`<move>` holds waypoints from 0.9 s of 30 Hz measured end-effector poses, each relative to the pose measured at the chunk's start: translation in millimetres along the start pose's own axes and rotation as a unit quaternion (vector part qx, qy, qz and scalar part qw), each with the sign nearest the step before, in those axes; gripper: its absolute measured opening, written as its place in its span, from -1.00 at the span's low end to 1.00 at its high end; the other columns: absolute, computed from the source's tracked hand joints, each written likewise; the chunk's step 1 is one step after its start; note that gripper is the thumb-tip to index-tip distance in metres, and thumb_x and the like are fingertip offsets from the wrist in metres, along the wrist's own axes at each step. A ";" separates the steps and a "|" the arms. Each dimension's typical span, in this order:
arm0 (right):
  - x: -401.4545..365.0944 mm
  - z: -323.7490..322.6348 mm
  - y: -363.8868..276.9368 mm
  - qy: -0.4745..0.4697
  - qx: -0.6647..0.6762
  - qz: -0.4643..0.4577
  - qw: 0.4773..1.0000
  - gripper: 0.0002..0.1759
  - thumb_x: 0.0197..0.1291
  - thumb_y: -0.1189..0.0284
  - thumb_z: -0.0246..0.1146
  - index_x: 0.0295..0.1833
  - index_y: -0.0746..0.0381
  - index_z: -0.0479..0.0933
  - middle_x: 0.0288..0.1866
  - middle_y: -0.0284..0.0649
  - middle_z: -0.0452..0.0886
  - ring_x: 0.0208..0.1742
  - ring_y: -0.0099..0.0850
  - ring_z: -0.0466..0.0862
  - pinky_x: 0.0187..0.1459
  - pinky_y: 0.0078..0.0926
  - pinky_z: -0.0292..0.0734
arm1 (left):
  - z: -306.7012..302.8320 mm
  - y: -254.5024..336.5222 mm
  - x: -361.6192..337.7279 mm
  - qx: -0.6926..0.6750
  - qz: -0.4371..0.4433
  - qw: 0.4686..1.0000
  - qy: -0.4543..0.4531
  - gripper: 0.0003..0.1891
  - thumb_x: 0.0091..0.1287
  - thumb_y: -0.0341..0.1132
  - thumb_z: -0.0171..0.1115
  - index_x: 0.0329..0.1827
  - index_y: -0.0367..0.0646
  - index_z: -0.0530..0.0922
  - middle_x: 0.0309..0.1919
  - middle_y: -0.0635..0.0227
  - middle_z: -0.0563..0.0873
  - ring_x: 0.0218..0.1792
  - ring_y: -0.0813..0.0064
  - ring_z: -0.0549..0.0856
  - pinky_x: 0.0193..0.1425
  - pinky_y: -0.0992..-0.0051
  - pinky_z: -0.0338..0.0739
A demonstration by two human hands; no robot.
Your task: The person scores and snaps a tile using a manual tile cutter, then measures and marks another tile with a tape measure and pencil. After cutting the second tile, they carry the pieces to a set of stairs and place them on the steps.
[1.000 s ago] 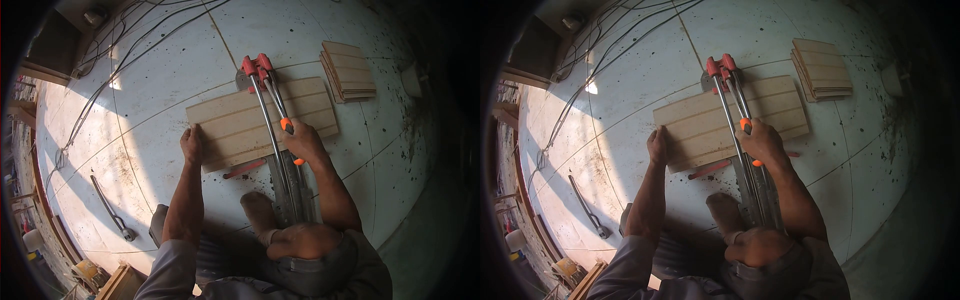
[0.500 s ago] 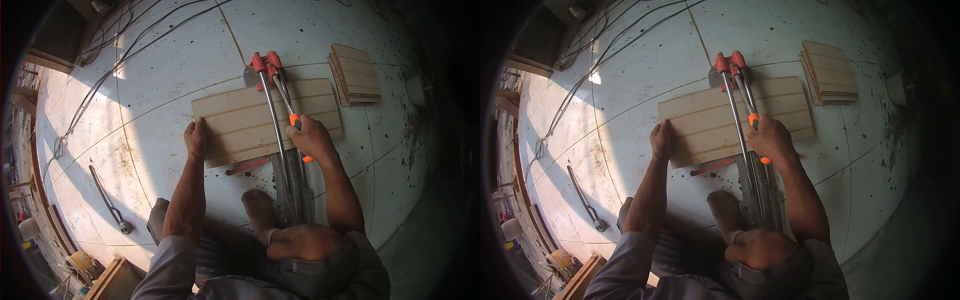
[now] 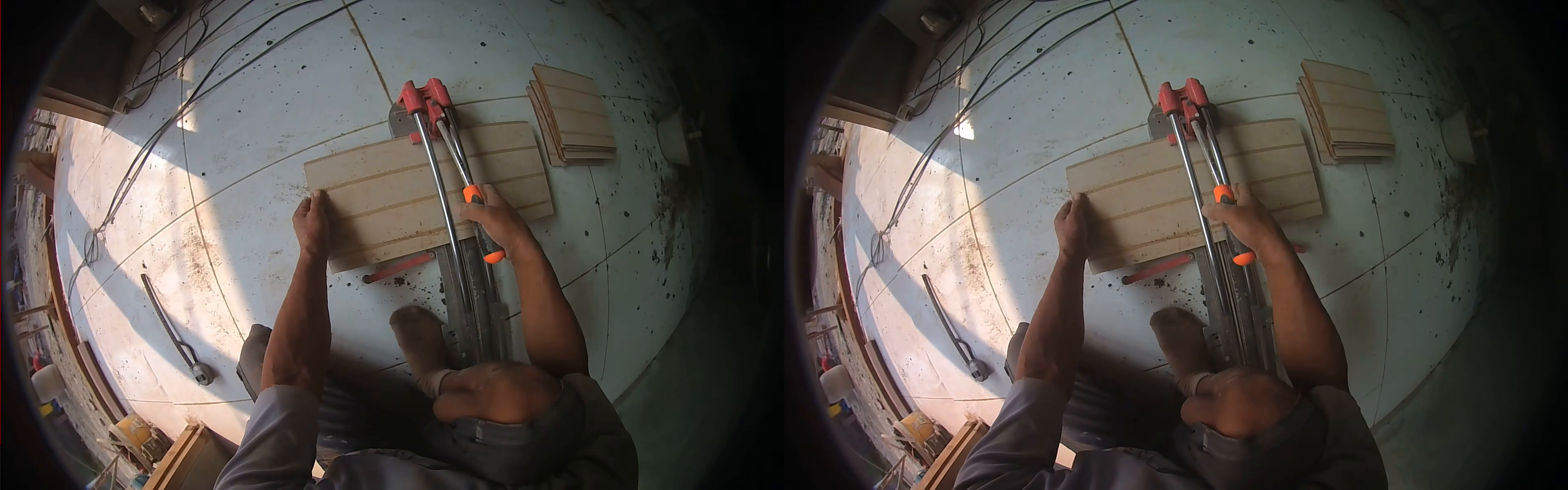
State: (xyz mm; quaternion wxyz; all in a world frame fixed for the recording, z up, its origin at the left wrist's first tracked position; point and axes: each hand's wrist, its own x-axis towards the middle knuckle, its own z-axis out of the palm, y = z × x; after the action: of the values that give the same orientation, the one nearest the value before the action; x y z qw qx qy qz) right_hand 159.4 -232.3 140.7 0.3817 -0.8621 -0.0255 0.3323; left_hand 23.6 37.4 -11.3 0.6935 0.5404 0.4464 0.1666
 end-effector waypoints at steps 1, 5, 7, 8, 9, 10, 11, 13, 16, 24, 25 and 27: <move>-0.6 -1.7 -2.3 -0.035 0.070 0.017 0.997 -0.35 -0.07 0.21 0.31 0.09 0.39 0.37 -0.10 -0.10 0.50 -0.07 -0.30 0.56 -0.02 -0.37 0.46 | -0.5 -1.1 0.6 0.000 0.001 1.000 0.000 -0.62 0.37 -0.12 0.14 -0.17 -0.35 0.61 -0.32 0.36 0.67 -0.28 0.61 0.55 -0.11 0.56 0.44; -1.8 -0.7 -4.2 -0.080 0.179 0.040 0.980 -0.54 -0.15 0.25 0.32 -0.13 0.22 0.39 -0.34 -0.35 0.39 -0.34 -0.57 0.41 -0.24 -0.60 0.38 | 0.5 -1.1 0.1 -0.010 -0.006 1.000 0.001 -0.62 0.37 -0.11 0.14 -0.17 -0.35 0.61 -0.33 0.35 0.67 -0.28 0.60 0.55 -0.11 0.55 0.44; 0.8 -1.3 -2.6 -0.081 0.175 0.036 0.981 -0.55 -0.16 0.26 0.32 -0.14 0.21 0.38 -0.36 -0.37 0.38 -0.37 -0.58 0.40 -0.27 -0.61 0.37 | 0.2 0.6 -1.4 -0.002 -0.004 1.000 0.002 -0.62 0.37 -0.10 0.14 -0.18 -0.34 0.61 -0.33 0.36 0.67 -0.29 0.60 0.55 -0.11 0.55 0.44; 1.9 -1.2 -1.4 -0.083 0.172 0.030 0.981 -0.56 -0.17 0.27 0.32 -0.16 0.19 0.37 -0.38 -0.38 0.38 -0.40 -0.59 0.39 -0.30 -0.61 0.36 | -0.6 1.1 -1.5 -0.002 -0.004 1.000 0.002 -0.62 0.37 -0.10 0.14 -0.18 -0.34 0.61 -0.33 0.36 0.67 -0.29 0.60 0.55 -0.11 0.55 0.44; 2.5 -1.1 -0.5 -0.083 0.172 0.029 0.981 -0.56 -0.17 0.27 0.32 -0.16 0.19 0.37 -0.38 -0.38 0.38 -0.40 -0.59 0.39 -0.30 -0.61 0.36 | -2.1 1.1 -0.3 0.010 -0.011 1.000 -0.008 -0.61 0.37 -0.10 0.15 -0.12 -0.35 0.59 -0.28 0.35 0.66 -0.25 0.59 0.56 -0.08 0.55 0.45; 3.0 -0.8 0.4 -0.080 0.171 0.025 0.982 -0.55 -0.17 0.27 0.32 -0.15 0.20 0.37 -0.39 -0.38 0.37 -0.40 -0.59 0.39 -0.31 -0.61 0.36 | -3.3 0.8 0.6 0.022 -0.017 0.999 -0.017 -0.60 0.37 -0.10 0.15 -0.06 -0.35 0.58 -0.23 0.33 0.65 -0.21 0.57 0.57 -0.05 0.54 0.46; 3.7 -0.3 1.9 -0.077 0.169 0.021 0.982 -0.55 -0.17 0.28 0.32 -0.15 0.20 0.36 -0.39 -0.38 0.37 -0.40 -0.59 0.39 -0.32 -0.60 0.36 | -3.8 0.0 1.2 0.022 -0.017 0.999 -0.018 -0.60 0.37 -0.10 0.15 -0.06 -0.35 0.58 -0.23 0.33 0.65 -0.21 0.57 0.57 -0.05 0.54 0.46; 8.4 0.0 8.5 -0.080 0.161 0.016 0.984 -0.56 -0.17 0.29 0.31 -0.15 0.20 0.36 -0.39 -0.38 0.37 -0.41 -0.59 0.39 -0.32 -0.60 0.37 | -3.4 -0.4 1.2 0.021 -0.005 1.000 -0.016 -0.60 0.37 -0.10 0.15 -0.07 -0.35 0.58 -0.24 0.34 0.65 -0.21 0.58 0.57 -0.06 0.54 0.46; 10.7 -1.5 10.9 -0.084 0.152 0.016 0.985 -0.52 -0.19 0.29 0.31 -0.13 0.26 0.38 -0.37 -0.31 0.41 -0.37 -0.53 0.44 -0.30 -0.54 0.40 | -2.6 1.0 -0.4 0.019 0.000 1.000 -0.015 -0.60 0.37 -0.10 0.15 -0.07 -0.35 0.58 -0.24 0.34 0.65 -0.22 0.58 0.57 -0.08 0.54 0.47; 13.0 -2.1 12.3 -0.082 0.150 0.026 0.985 -0.48 -0.23 0.29 0.31 -0.12 0.32 0.39 -0.37 -0.24 0.45 -0.36 -0.43 0.50 -0.29 -0.49 0.44 | -1.6 -1.9 1.9 -0.006 -0.018 1.000 -0.006 -0.64 0.37 -0.12 0.15 -0.18 -0.33 0.60 -0.34 0.39 0.65 -0.29 0.62 0.53 -0.13 0.57 0.43; 12.2 -2.0 11.3 -0.072 0.146 0.019 0.986 -0.54 -0.21 0.31 0.30 -0.15 0.28 0.40 -0.39 -0.31 0.41 -0.38 -0.51 0.45 -0.30 -0.55 0.41 | -1.8 -1.1 1.2 -0.006 -0.018 1.000 -0.008 -0.64 0.38 -0.12 0.15 -0.18 -0.33 0.60 -0.34 0.39 0.65 -0.29 0.62 0.53 -0.14 0.58 0.43; 16.7 1.1 13.5 -0.068 0.140 0.017 0.988 -0.60 -0.19 0.33 0.29 -0.18 0.25 0.41 -0.42 -0.38 0.38 -0.40 -0.58 0.40 -0.32 -0.61 0.37 | -1.6 -1.0 1.9 -0.009 -0.020 1.000 -0.009 -0.64 0.38 -0.12 0.15 -0.17 -0.33 0.60 -0.34 0.40 0.65 -0.30 0.63 0.53 -0.14 0.59 0.43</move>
State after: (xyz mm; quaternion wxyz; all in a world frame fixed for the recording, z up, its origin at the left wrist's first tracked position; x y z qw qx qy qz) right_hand 168.9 -236.2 121.7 0.4907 -0.7759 0.0099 0.3964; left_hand 23.1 39.4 -13.1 0.7056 0.5266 0.4491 0.1519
